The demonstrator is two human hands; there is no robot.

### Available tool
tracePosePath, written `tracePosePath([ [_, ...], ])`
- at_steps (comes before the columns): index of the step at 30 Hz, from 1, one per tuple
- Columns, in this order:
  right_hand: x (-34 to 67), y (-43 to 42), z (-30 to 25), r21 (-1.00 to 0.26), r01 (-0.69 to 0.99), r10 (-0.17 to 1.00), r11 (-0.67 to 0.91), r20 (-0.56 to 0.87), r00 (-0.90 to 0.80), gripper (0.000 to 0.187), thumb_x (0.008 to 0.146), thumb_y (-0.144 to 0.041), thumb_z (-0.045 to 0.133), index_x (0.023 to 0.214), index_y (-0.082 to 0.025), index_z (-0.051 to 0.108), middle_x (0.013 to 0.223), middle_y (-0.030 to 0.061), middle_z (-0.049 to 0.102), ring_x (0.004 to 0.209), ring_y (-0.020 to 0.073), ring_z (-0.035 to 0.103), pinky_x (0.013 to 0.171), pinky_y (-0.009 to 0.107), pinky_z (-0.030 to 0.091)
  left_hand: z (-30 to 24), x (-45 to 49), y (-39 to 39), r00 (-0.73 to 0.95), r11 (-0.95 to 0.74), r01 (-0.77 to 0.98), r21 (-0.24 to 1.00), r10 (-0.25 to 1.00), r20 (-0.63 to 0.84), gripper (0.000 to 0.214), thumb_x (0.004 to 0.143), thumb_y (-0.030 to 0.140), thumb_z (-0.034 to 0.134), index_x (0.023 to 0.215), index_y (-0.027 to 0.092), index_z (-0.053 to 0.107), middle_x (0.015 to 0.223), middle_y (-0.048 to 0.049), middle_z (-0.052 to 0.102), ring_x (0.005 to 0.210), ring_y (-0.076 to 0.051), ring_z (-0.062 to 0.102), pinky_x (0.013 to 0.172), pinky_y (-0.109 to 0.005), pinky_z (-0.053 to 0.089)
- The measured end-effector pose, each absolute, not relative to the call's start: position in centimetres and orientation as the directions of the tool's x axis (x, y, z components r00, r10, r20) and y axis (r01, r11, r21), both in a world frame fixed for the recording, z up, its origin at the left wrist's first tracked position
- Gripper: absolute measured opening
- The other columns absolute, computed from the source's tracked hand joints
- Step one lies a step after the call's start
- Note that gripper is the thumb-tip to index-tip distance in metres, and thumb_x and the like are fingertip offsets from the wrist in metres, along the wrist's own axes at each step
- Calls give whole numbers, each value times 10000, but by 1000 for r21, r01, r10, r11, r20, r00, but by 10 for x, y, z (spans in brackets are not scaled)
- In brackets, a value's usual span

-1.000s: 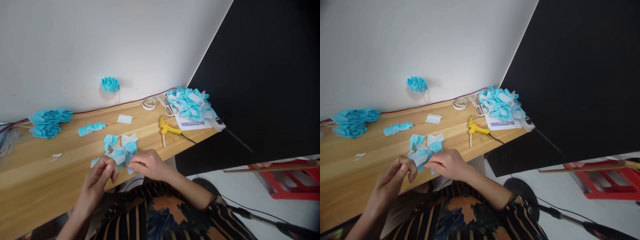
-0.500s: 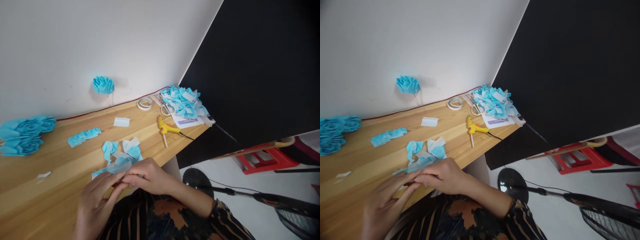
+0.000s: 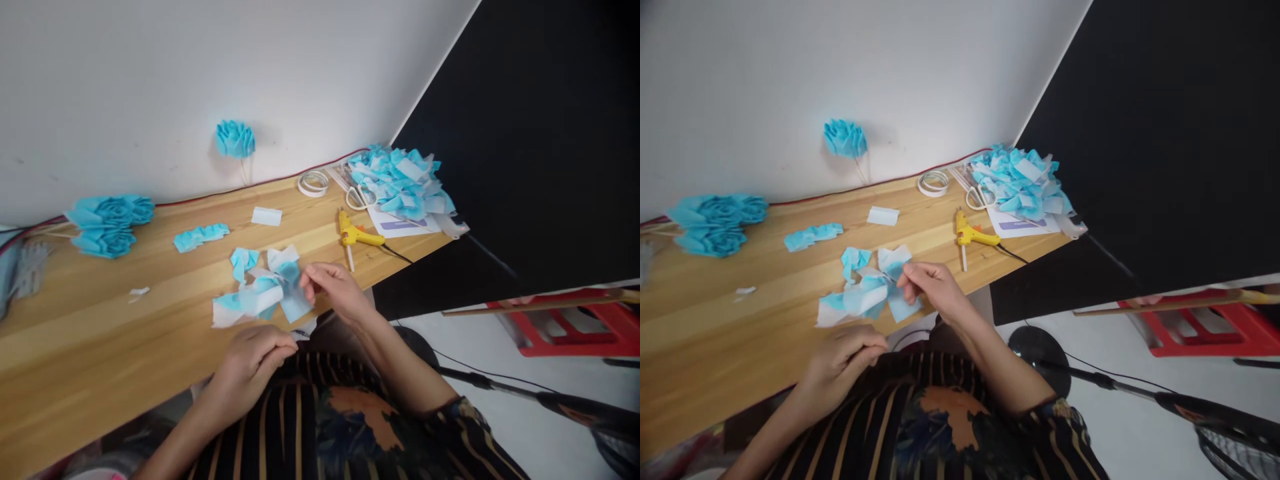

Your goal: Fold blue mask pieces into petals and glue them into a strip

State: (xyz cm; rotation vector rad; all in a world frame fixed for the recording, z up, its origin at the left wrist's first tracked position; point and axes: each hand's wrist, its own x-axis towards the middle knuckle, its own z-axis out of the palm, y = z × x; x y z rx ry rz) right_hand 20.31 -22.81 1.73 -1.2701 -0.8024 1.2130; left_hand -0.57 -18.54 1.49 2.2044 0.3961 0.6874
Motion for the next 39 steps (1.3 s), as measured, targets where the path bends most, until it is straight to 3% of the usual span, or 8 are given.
tracePosePath([
  [9,211,-272,-4,-968,-215,980,-129,-158,125,471,846,-614,673,697,-168,669,512,-44,564,462,76,482,515,219,401,-1,21,-218,760,-483,6,876,571,310,217,947,282,643,776,191,743,676,-15,715,630,-141,662,628,-240,486],
  [17,219,-304,-33,-972,-135,982,-190,-189,-24,473,892,-590,628,736,-146,681,566,-34,595,507,77,535,550,208,431,-123,29,-226,780,-275,510,815,548,-303,381,838,440,627,570,171,611,570,-14,641,568,-187,619,573,-275,460],
  [19,221,-307,-42,-974,-17,971,-227,-225,-80,425,923,-532,607,770,-145,692,602,-24,625,547,90,580,578,210,458,-153,18,-222,741,-313,563,765,600,-300,433,888,492,511,623,178,646,678,-57,686,678,-237,670,682,-344,524],
  [21,221,-306,-52,-948,233,961,-216,-249,-123,333,964,-432,579,858,-151,724,695,-2,700,633,110,646,628,212,476,-170,6,-219,770,-359,505,785,599,-221,359,830,506,577,951,206,732,1057,-94,745,1059,-288,680,979,-415,509],
  [24,216,-300,-70,-707,701,945,-95,-285,-160,260,993,-355,559,1045,-198,759,980,47,792,882,175,721,739,246,478,-173,-4,-217,688,-234,499,834,692,-218,519,800,568,587,1172,215,670,1277,-119,693,1260,-301,604,1097,-435,452],
  [26,212,-295,-80,-557,829,935,-44,-316,-162,294,997,-384,553,1059,-199,772,1074,93,790,979,236,720,770,285,469,-165,-2,-219,655,-99,475,875,703,-276,486,832,576,557,1112,196,677,1180,-121,726,1143,-288,663,1007,-402,511],
  [31,207,-291,-88,-489,872,916,-18,-358,-181,364,1016,-406,492,973,-181,774,1018,113,792,933,247,721,728,298,430,-145,16,-224,657,45,410,911,678,-329,330,790,512,640,769,183,668,772,-35,698,774,-206,657,767,-300,518],
  [39,211,-292,-89,-499,864,925,-65,-355,-136,258,959,-395,593,931,-221,781,949,70,793,894,214,690,655,275,345,-143,22,-219,688,18,508,861,592,-419,345,784,521,618,820,198,734,870,-45,772,887,-247,697,869,-332,504],
])
